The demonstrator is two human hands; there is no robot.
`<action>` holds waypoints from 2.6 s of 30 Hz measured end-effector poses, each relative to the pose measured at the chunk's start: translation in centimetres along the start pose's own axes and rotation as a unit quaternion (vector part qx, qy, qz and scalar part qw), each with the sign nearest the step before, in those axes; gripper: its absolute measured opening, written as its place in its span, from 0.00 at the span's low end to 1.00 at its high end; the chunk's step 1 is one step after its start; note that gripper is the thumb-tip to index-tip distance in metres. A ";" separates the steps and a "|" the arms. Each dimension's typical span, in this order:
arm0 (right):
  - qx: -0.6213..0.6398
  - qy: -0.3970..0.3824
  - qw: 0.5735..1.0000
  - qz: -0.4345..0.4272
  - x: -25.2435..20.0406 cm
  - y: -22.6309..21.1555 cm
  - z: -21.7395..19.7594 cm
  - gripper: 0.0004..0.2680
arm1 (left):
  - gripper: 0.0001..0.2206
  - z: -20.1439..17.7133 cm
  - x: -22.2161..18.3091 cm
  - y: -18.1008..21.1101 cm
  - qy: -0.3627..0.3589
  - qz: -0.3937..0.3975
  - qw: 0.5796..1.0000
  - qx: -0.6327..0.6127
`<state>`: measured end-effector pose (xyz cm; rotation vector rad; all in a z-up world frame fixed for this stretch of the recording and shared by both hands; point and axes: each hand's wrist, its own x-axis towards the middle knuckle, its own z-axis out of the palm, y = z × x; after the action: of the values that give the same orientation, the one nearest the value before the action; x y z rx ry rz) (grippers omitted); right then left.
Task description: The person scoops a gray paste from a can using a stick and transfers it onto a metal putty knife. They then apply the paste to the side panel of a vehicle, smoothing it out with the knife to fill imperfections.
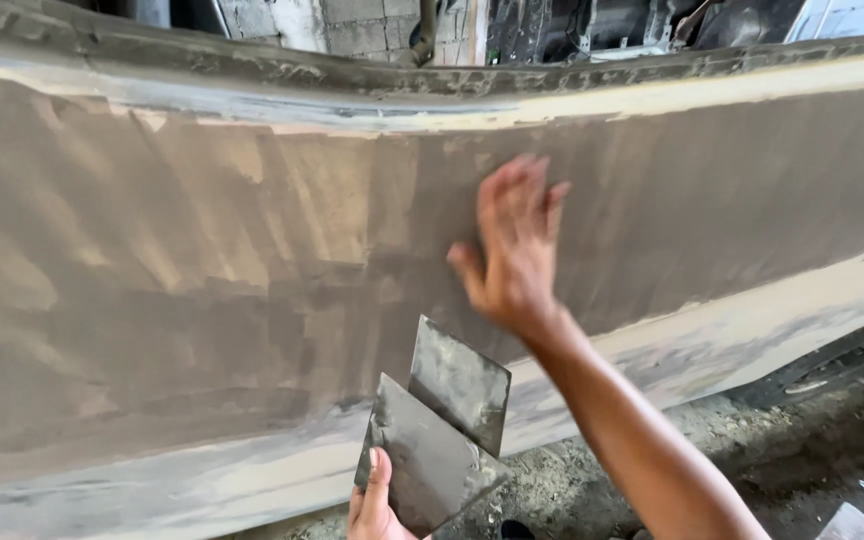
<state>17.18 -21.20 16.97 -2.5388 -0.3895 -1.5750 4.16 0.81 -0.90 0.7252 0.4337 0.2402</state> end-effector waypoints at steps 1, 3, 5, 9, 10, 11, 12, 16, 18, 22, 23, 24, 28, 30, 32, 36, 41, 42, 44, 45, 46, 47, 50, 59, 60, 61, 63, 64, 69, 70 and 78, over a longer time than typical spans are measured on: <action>-0.002 0.002 1.000 0.002 -1.0 -0.4 -1.1 0.31 | 0.19 0.8 -0.3 1.0 -0.003 0.000 1.000 0.001; 0.258 -0.088 0.961 0.049 -3.0 -1.4 -3.0 0.21 | 0.19 2.2 -1.0 2.8 -0.005 -0.120 0.990 -0.073; 0.405 -0.107 0.900 0.122 -4.7 -2.0 -5.1 0.22 | 0.20 2.3 -0.9 2.5 -0.028 -0.136 0.987 -0.086; 0.642 -0.188 0.634 0.389 -12.9 -2.1 -4.9 0.23 | 0.21 2.5 -1.4 1.1 -0.074 -0.174 0.979 -0.078; 0.641 -0.189 0.633 0.391 -13.1 -2.1 -5.5 0.23 | 0.21 2.2 -1.8 0.4 -0.073 -0.176 0.979 -0.077; 0.571 -0.229 0.639 0.462 -13.1 -1.8 -6.0 0.21 | 0.21 2.2 -1.9 -0.4 -0.071 -0.184 0.978 -0.063; 0.496 -0.267 0.636 0.527 -13.0 -1.6 -6.5 0.19 | 0.21 2.2 -2.1 -1.2 -0.069 -0.191 0.978 -0.049; 0.300 -0.281 0.711 0.570 -4.6 0.1 -13.2 0.16 | 0.21 2.8 -2.2 -0.3 -0.055 -0.168 0.983 -0.045; 0.191 -0.060 0.954 0.221 -0.3 1.6 -15.9 0.13 | 0.21 2.8 -2.9 0.7 -0.044 -0.190 0.980 -0.049; -0.044 0.009 0.998 -0.042 6.4 3.8 -15.9 0.12 | 0.20 1.9 -2.6 -1.0 -0.037 -0.220 0.974 -0.037; -0.083 -0.019 0.993 -0.079 6.6 4.3 -15.4 0.12 | 0.21 1.8 -2.6 -1.5 -0.028 -0.191 0.981 -0.023; -0.122 -0.047 0.985 -0.116 6.8 4.9 -15.0 0.11 | 0.21 1.8 -2.7 -2.1 -0.018 -0.161 0.987 -0.008; -0.112 -0.064 0.987 -0.094 4.6 4.2 -12.2 0.13 | 0.22 1.7 -2.6 -2.0 -0.016 -0.138 0.990 0.003; -0.133 -0.068 0.988 -0.046 1.5 4.3 -10.0 0.13 | 0.23 1.4 -1.9 -1.0 -0.048 -0.205 0.978 -0.001; -0.119 -0.076 0.990 -0.031 -3.8 3.5 -8.1 0.13 | 0.23 1.8 -2.1 -0.5 -0.063 -0.225 0.972 -0.010; -0.088 -0.102 0.990 -0.029 -13.1 2.0 -6.5 0.15 | 0.23 1.3 -2.4 -0.8 -0.078 -0.227 0.970 -0.045; -0.017 -0.133 0.991 -0.006 -8.2 2.1 -9.9 0.13 | 0.23 0.4 -2.6 -0.6 -0.045 -0.214 0.975 -0.025; -0.016 -0.085 0.996 -0.024 -6.1 2.6 -10.6 0.12 | 0.23 0.3 -2.4 -0.5 -0.048 -0.217 0.975 -0.029; -0.053 -0.053 0.996 -0.039 -0.1 2.2 -12.8 0.11 | 0.23 0.5 -3.2 0.6 -0.064 -0.231 0.970 -0.043; -0.095 -0.016 0.994 -0.058 3.1 2.2 -13.8 0.11 | 0.23 0.9 -3.4 1.0 -0.088 -0.242 0.964 -0.061; -0.092 -0.019 0.994 -0.057 4.5 1.9 -13.8 0.11 | 0.23 0.6 -3.6 0.8 -0.084 -0.243 0.965 -0.061; -0.100 -0.010 0.993 -0.068 5.9 1.5 -13.8 0.12 | 0.23 0.5 -3.6 0.6 -0.088 -0.241 0.964 -0.064; -0.108 0.003 0.992 -0.073 7.3 0.9 -11.4 0.14 | 0.23 -0.2 -2.6 -0.3 -0.105 -0.229 0.965 -0.076; -0.096 -0.034 0.995 -0.002 -4.7 -3.6 -5.6 0.15 | 0.21 -1.0 -1.4 0.9 -0.092 -0.213 0.971 -0.054; -0.083 -0.041 0.996 0.003 -6.1 -4.3 -5.8 0.15 | 0.21 -1.1 -1.6 1.3 -0.089 -0.205 0.973 -0.062; -0.083 -0.040 0.996 0.003 -7.3 -4.3 -5.3 0.15 | 0.21 -1.4 -1.6 1.4 -0.089 -0.204 0.973 -0.062; -0.072 -0.056 0.996 0.023 -9.8 -4.5 -4.5 0.16 | 0.20 -2.0 -1.8 1.8 -0.094 -0.202 0.972 -0.076; -0.070 -0.055 0.996 0.023 -10.7 -4.7 -4.3 0.16 | 0.20 -2.2 -2.2 2.0 -0.094 -0.200 0.972 -0.076; -0.028 -0.086 0.995 0.032 -15.0 -4.9 -2.9 0.18 | 0.22 -0.6 -4.8 5.2 -0.103 -0.197 0.973 -0.062; -0.025 -0.087 0.995 0.031 -16.3 -4.9 -2.4 0.18 | 0.22 -0.5 -5.1 5.4 -0.100 -0.196 0.973 -0.063; 0.071 -0.318 0.933 0.155 -26.6 -5.0 0.5 0.19 | 0.23 -4.7 -2.9 0.9 -0.102 -0.153 0.981 -0.063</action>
<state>4.93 -20.30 -7.11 -2.7594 -0.1355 -0.5730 -0.58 3.14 -2.56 0.5436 0.3261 -0.0955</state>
